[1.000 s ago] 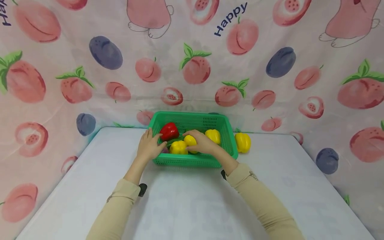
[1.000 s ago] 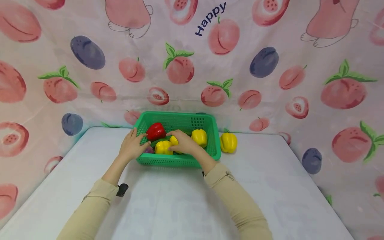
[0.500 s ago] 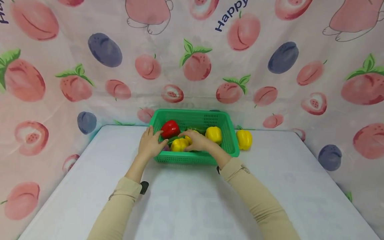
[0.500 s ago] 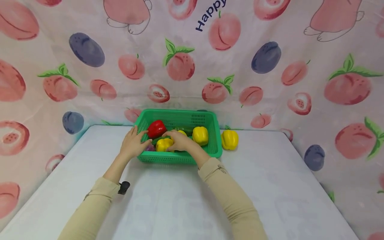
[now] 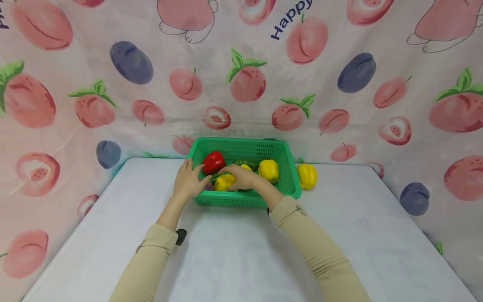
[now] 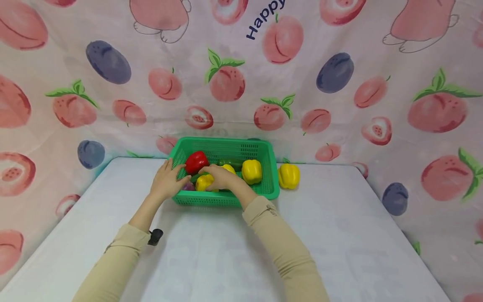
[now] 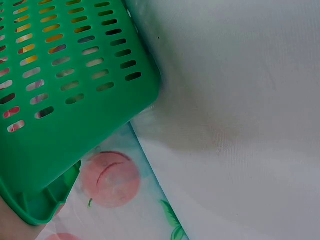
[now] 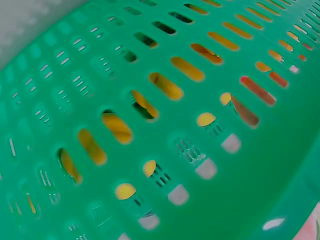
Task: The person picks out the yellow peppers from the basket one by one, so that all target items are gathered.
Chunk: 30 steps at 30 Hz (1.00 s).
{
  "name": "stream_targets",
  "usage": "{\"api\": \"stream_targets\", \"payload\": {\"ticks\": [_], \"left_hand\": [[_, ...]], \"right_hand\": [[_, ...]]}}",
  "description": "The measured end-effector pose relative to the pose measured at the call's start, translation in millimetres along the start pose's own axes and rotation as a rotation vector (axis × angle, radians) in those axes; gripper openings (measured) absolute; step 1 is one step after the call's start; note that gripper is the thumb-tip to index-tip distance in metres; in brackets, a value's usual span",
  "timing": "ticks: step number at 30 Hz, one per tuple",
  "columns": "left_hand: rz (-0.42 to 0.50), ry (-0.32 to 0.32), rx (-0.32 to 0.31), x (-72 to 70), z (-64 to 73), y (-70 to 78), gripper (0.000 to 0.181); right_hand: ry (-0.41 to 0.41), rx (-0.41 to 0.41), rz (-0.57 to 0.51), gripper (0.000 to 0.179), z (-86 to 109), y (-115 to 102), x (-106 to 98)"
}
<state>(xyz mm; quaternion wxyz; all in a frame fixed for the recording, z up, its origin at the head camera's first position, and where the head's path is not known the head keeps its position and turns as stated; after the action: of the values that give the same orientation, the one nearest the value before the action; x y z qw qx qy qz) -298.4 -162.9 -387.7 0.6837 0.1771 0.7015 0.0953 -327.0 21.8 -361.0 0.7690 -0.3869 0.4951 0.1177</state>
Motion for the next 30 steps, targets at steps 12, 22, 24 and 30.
{"api": "stream_targets", "payload": {"ticks": [12,22,24,30], "left_hand": [[0.015,-0.002,-0.008,-3.6,4.0,3.1,0.060],[0.010,0.022,0.018,-0.9,1.7,1.0,0.060],[0.009,0.026,0.018,-0.2,1.7,0.4,0.059],[0.012,0.024,0.006,-0.3,1.2,0.3,0.059]], "right_hand": [[-0.053,0.006,0.044,0.053,-6.0,-7,3],[-0.103,0.058,0.050,0.056,-10.3,-2,3],[-0.111,0.062,0.050,0.058,-11.5,-2,5],[-0.120,0.086,0.092,0.059,-17.3,-2,10]]}}
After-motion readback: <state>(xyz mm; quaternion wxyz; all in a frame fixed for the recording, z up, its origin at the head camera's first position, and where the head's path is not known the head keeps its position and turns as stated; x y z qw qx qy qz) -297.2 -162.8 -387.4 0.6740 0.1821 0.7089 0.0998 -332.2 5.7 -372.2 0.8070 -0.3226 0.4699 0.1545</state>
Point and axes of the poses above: each hand's wrist, its own z-axis away from the middle knuckle, its own x-axis out of the palm, y = z × x, the point moved 2 cm from there along -z, towards the middle knuckle, and after that the axes turned 4 degrees about -y, right-handed, at the moved point
